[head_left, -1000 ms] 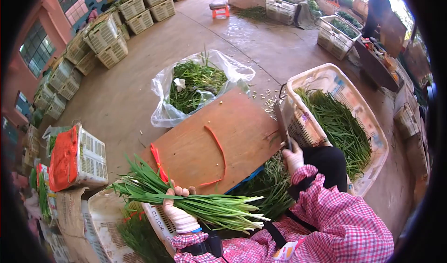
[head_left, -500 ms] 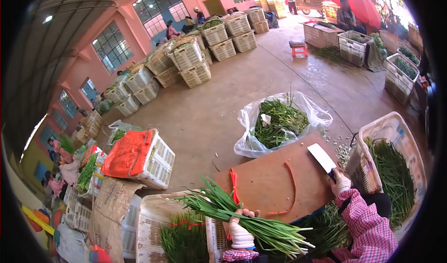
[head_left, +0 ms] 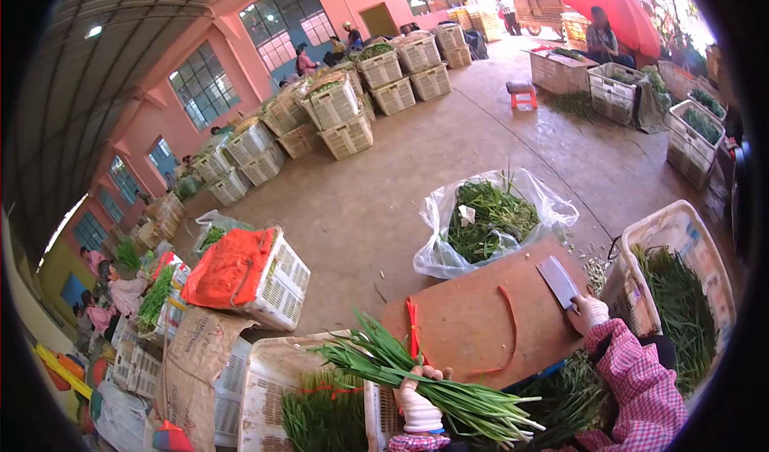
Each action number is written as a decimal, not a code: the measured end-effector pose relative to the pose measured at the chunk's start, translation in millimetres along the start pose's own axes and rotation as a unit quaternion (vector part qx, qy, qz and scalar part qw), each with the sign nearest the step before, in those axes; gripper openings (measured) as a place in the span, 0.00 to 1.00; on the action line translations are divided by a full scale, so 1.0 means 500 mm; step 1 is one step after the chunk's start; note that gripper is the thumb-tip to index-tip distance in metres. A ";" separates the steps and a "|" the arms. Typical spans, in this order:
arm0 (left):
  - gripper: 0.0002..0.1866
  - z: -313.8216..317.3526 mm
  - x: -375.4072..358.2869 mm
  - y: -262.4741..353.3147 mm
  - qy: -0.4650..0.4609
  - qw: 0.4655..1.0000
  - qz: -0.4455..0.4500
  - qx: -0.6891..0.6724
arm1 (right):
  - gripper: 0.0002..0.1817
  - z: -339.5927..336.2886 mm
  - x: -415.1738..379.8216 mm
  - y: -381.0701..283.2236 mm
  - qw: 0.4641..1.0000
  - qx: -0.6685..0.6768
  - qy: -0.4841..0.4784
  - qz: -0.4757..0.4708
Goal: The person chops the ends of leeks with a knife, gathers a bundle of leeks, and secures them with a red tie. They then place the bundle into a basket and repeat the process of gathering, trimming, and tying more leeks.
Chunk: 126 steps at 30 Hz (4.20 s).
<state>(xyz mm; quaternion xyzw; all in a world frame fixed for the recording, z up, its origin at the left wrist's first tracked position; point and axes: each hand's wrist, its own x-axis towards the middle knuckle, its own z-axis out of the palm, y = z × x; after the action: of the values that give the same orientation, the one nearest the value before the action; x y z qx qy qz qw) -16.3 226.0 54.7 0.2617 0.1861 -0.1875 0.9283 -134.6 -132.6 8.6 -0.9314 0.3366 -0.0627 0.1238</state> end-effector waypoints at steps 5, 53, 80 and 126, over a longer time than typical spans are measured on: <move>0.13 0.046 -0.039 0.017 0.007 0.989 0.058 0.138 | 0.19 0.020 0.038 -0.064 0.984 0.175 -0.026 -0.017; 0.21 0.188 0.321 -0.298 0.032 0.918 -0.116 0.379 | 0.09 0.159 -0.011 -0.094 0.739 0.622 -0.123 0.227; 0.17 -0.065 -0.013 -0.194 0.025 0.685 -0.001 0.728 | 0.14 0.067 -0.095 0.004 0.759 0.610 -0.030 0.226; 0.14 -0.072 0.080 -0.327 0.019 0.641 -0.072 0.764 | 0.10 0.097 -0.341 -0.149 0.344 0.797 -0.323 0.378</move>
<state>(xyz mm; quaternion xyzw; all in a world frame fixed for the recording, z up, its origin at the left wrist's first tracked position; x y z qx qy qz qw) -63.6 106.3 -59.6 0.8671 0.0125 -0.3239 0.3781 -209.7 41.2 -23.6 -0.1144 0.3780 0.0577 0.9169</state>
